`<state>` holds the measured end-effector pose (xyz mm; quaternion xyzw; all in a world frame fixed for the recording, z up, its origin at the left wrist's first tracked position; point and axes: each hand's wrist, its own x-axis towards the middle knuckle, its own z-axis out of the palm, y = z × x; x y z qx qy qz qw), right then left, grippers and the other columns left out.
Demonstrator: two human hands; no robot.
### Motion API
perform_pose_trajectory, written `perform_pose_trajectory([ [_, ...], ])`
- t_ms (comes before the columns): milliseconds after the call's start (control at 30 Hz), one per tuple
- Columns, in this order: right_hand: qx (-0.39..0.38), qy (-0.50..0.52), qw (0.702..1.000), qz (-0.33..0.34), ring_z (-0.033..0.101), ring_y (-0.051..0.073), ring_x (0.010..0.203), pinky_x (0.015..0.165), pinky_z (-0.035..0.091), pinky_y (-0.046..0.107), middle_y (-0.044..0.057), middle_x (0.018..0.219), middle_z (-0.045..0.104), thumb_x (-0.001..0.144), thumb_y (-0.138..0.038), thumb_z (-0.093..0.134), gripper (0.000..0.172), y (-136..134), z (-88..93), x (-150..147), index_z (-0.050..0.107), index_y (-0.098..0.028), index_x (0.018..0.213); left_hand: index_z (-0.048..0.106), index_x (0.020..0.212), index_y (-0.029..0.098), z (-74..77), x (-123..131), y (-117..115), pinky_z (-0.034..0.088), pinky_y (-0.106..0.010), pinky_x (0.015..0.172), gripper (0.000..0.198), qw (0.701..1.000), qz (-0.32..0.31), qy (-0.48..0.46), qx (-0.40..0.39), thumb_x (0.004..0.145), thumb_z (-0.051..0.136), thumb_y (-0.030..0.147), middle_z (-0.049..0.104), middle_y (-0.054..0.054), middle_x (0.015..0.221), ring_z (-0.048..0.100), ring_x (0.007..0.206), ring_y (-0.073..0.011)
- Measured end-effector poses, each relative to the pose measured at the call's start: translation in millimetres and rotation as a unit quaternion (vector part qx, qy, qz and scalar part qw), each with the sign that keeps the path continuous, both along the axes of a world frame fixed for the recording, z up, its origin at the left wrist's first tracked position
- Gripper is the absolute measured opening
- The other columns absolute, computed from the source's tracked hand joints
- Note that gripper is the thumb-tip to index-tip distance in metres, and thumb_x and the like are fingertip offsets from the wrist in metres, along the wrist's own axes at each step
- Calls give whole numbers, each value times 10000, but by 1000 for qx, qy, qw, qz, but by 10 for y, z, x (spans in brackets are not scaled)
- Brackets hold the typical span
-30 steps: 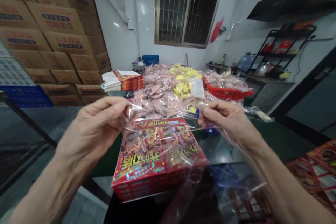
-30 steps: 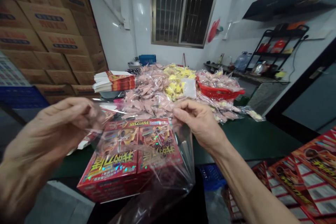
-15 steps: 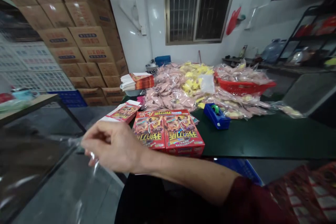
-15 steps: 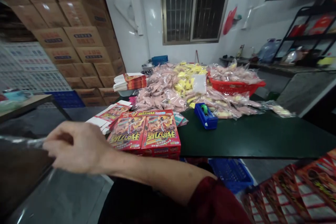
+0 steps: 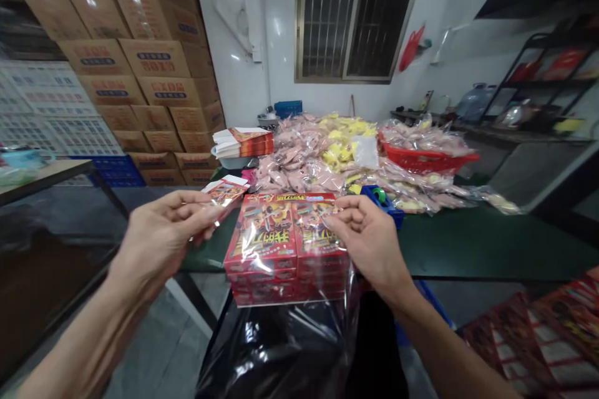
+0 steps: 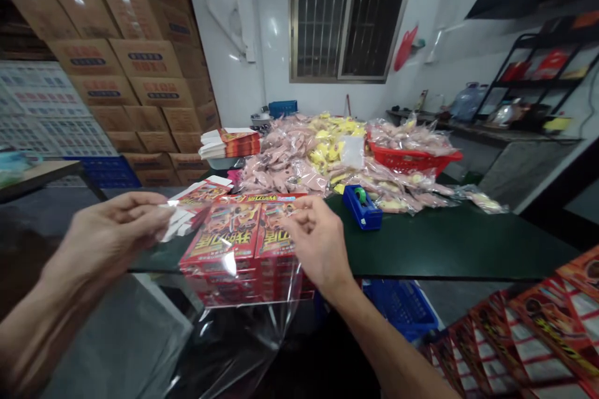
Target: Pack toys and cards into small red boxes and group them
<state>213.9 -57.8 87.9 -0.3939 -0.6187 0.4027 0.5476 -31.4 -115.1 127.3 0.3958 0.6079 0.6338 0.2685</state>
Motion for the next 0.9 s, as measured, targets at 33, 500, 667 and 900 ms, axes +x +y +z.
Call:
perform_pose_trajectory([
  [33, -4, -3, 1000, -11, 466, 83, 500, 497, 359, 226, -48, 562, 542, 674, -279, 673, 207, 82, 6, 63, 535, -176, 789, 608, 714, 128, -9, 61, 99, 344, -157, 403, 330, 999, -32, -13, 5, 491, 830, 225, 582, 53, 493, 473, 419, -50],
  [500, -46, -68, 997, 15, 362, 69, 487, 477, 289, 228, -51, 510, 432, 736, -352, 559, 261, 816, -73, 165, 467, -184, 559, 541, 450, 159, -171, -80, 805, 300, -200, 424, 344, 966, -111, 230, -26, 717, 564, 375, 494, 20, 429, 392, 421, -83],
  [667, -86, -87, 992, 21, 439, 82, 500, 493, 333, 232, -32, 521, 522, 708, -358, 606, 253, 1012, -163, 136, 494, -178, 569, 689, 650, 174, -228, -169, 932, 400, -220, 546, 258, 932, -51, 357, -30, 671, 564, 398, 675, -2, 616, 551, 552, -145],
  [900, -182, -35, 982, 28, 453, 70, 450, 444, 317, 214, -45, 496, 542, 656, -360, 686, 279, 1051, -203, 123, 479, -185, 591, 715, 624, 210, -269, -209, 1026, 429, -224, 506, 260, 955, -36, 284, -76, 546, 648, 449, 719, -6, 643, 614, 573, -181],
])
